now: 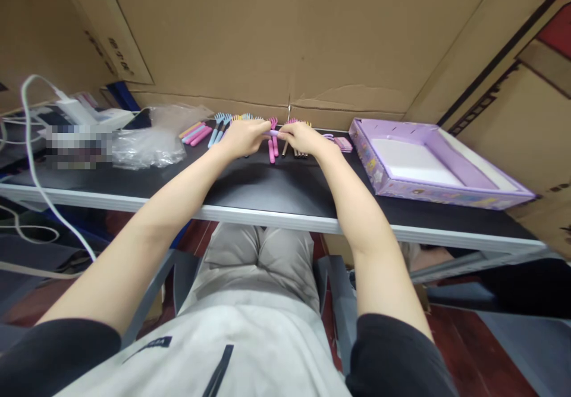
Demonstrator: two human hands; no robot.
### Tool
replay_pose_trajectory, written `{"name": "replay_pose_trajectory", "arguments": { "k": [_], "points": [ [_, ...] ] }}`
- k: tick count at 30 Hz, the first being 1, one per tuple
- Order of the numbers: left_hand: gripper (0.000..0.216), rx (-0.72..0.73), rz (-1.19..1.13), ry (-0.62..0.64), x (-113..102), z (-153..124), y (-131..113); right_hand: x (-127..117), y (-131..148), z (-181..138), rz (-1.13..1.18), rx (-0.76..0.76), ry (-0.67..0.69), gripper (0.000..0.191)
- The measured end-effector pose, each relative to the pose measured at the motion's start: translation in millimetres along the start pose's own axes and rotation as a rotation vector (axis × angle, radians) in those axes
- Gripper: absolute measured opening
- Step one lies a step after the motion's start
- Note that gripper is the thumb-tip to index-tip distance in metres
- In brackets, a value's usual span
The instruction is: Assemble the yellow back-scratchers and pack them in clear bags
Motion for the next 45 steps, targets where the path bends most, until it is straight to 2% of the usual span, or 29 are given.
{"name": "replay_pose_trajectory", "arguments": {
  "k": [5,9,15,18,20,22,28,31,36,40,45],
  "points": [
    [0.005,-0.08,-0.214,-0.056,7,2,21,-4,-1,2,-0.121,0.003,-0.072,0.037],
    [0.03,-0.109,-0.529,-0.105,13,7,35,-6,13,-2,-0.232,-0.056,-0.15,0.034],
    [0.047,-0.351,-0.952,0.062,17,-10,34,-11,34,-9,-0.355,-0.161,-0.229,0.037],
    [0.055,-0.395,-1.058,0.089,16,-15,30,-11,37,-11,-0.375,-0.196,-0.247,0.038],
    [0.055,-0.393,-1.046,0.092,18,-14,30,-8,37,-11,-0.382,-0.194,-0.24,0.036],
    [0.051,-0.359,-0.94,0.079,18,-12,33,-2,35,-12,-0.373,-0.17,-0.213,0.033],
    [0.021,-0.167,-0.275,0.035,-1,1,27,4,27,-11,-0.309,-0.071,-0.126,0.029],
    [0.026,-0.14,-0.155,0.054,-7,4,22,-5,28,-11,-0.314,-0.073,-0.156,0.03],
    [0.041,-0.114,-0.402,0.093,-18,10,20,-25,37,-15,-0.346,-0.126,-0.237,0.033],
    [0.054,-0.186,-0.636,0.138,-30,11,21,-40,43,-17,-0.386,-0.168,-0.28,0.038],
    [0.063,-0.24,-0.813,0.216,-28,9,24,-47,42,-19,-0.403,-0.194,-0.294,0.042]
  ]
}}
Point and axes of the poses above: each hand's wrist, its own z-axis towards the middle knuckle, its own x-axis out of the palm, y = z × x, the point moved 10 cm from there along z, towards the middle knuckle, and after that the axes turned 14 degrees about x, right-handed, at the moved point
